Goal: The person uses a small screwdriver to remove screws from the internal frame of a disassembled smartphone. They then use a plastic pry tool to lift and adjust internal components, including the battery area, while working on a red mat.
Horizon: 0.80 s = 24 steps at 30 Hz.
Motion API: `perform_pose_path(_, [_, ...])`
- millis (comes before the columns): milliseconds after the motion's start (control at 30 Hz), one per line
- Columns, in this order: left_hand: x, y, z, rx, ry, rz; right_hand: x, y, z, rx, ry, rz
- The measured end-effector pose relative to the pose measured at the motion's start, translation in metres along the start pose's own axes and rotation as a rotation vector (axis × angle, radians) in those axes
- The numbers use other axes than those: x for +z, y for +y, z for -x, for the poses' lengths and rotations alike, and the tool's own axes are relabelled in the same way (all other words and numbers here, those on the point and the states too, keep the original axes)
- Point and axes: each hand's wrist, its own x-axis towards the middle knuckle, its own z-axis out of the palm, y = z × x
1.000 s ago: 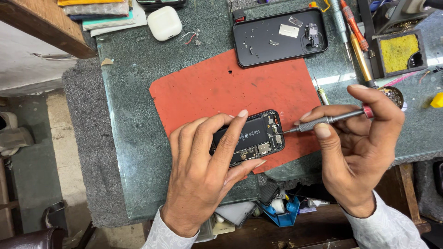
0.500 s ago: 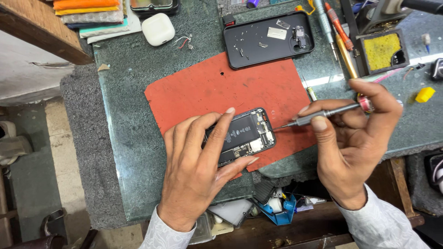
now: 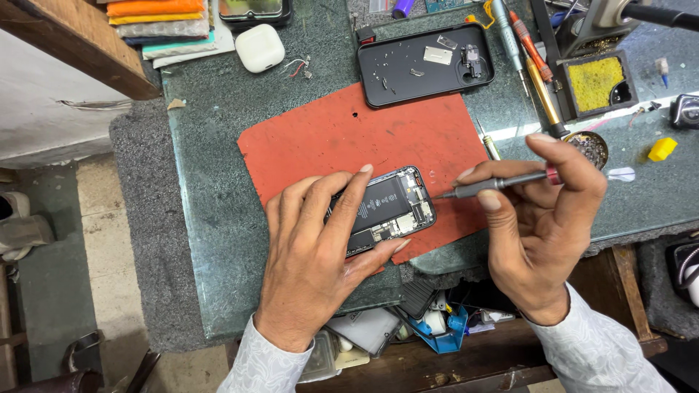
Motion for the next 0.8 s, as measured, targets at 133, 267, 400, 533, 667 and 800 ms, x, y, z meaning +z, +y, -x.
perform_pose_path(133, [0.001, 0.000, 0.001, 0.005, -0.004, 0.000, 0.002, -0.002, 0.004, 0.025, 0.012, 0.004])
perform_pose_path(267, [0.001, -0.001, 0.001, 0.003, -0.006, 0.019, 0.001, 0.000, 0.007, 0.045, 0.034, -0.036])
perform_pose_path(400, [0.000, -0.002, 0.001, -0.003, -0.009, 0.043, -0.002, 0.002, 0.009, 0.054, 0.039, -0.024])
perform_pose_path(533, [0.001, -0.003, 0.002, -0.003, -0.015, 0.043, -0.002, 0.004, 0.012, -0.016, -0.008, -0.013])
perform_pose_path(667, [0.002, -0.004, 0.002, 0.004, -0.012, 0.032, 0.000, 0.005, 0.014, -0.075, -0.012, 0.024])
perform_pose_path(800, [0.002, -0.005, 0.003, 0.005, -0.017, 0.028, 0.000, 0.006, 0.014, -0.097, -0.003, 0.048])
